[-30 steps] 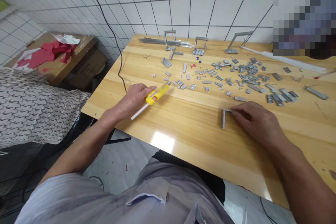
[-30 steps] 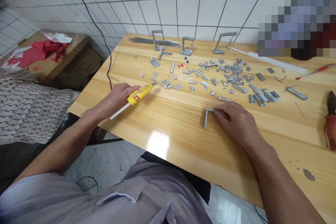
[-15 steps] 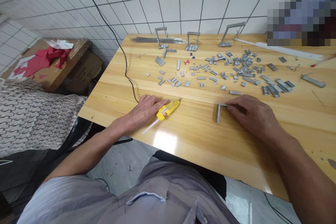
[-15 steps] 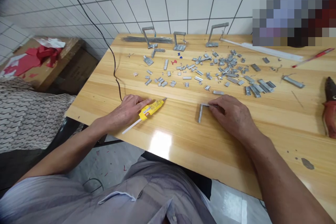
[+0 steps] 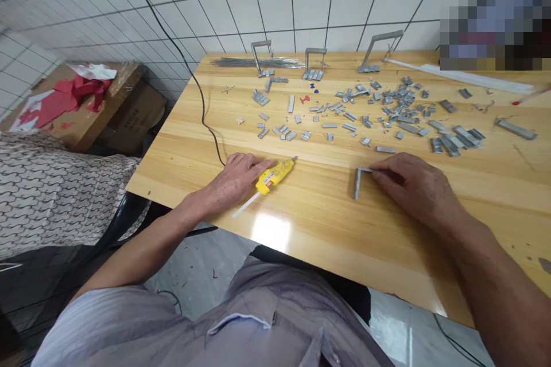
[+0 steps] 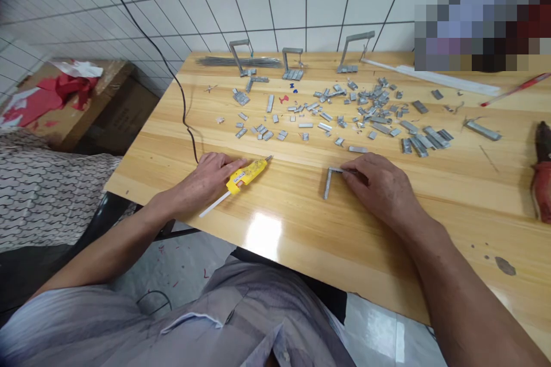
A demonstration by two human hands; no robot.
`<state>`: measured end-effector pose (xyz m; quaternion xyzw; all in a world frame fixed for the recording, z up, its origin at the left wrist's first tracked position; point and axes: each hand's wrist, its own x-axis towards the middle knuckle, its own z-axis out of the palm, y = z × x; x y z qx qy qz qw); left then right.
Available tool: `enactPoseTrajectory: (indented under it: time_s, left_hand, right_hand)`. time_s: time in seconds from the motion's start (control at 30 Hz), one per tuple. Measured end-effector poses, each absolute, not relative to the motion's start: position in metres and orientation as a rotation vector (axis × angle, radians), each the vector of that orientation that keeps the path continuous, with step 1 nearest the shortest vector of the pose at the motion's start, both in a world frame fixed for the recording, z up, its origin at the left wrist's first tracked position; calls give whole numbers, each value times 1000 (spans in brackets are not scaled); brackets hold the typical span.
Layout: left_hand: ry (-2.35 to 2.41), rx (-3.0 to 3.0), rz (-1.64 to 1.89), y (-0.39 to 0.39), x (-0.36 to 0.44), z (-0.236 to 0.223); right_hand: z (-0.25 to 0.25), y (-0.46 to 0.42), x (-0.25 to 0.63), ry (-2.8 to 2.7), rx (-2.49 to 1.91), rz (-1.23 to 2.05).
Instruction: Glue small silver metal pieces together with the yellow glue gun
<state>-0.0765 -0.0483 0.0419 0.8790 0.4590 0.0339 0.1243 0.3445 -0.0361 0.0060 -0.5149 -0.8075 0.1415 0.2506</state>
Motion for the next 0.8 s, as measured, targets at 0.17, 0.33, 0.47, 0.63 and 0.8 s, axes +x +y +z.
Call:
enactPoseTrajectory:
  time_s: [0.17, 0.33, 0.47, 0.63, 0.8]
  left_hand:
    - [1354, 2531, 95, -52, -79, 47]
    - [1353, 2518, 77, -52, -81, 47]
    - [1353, 2526, 73, -51, -80, 46]
    - [1333, 2571, 93, -49, -83, 47]
    - [1446, 2637, 150, -40, -100, 52]
  right_hand:
    - [4, -36, 345, -2193, -1405, 369]
    - [3, -36, 346, -2198, -1430, 392]
    - [5, -37, 345, -2204, -1427, 399]
    - [5, -36, 345, -2217, -1416, 355]
    - [3, -36, 346, -2249, -1368, 274]
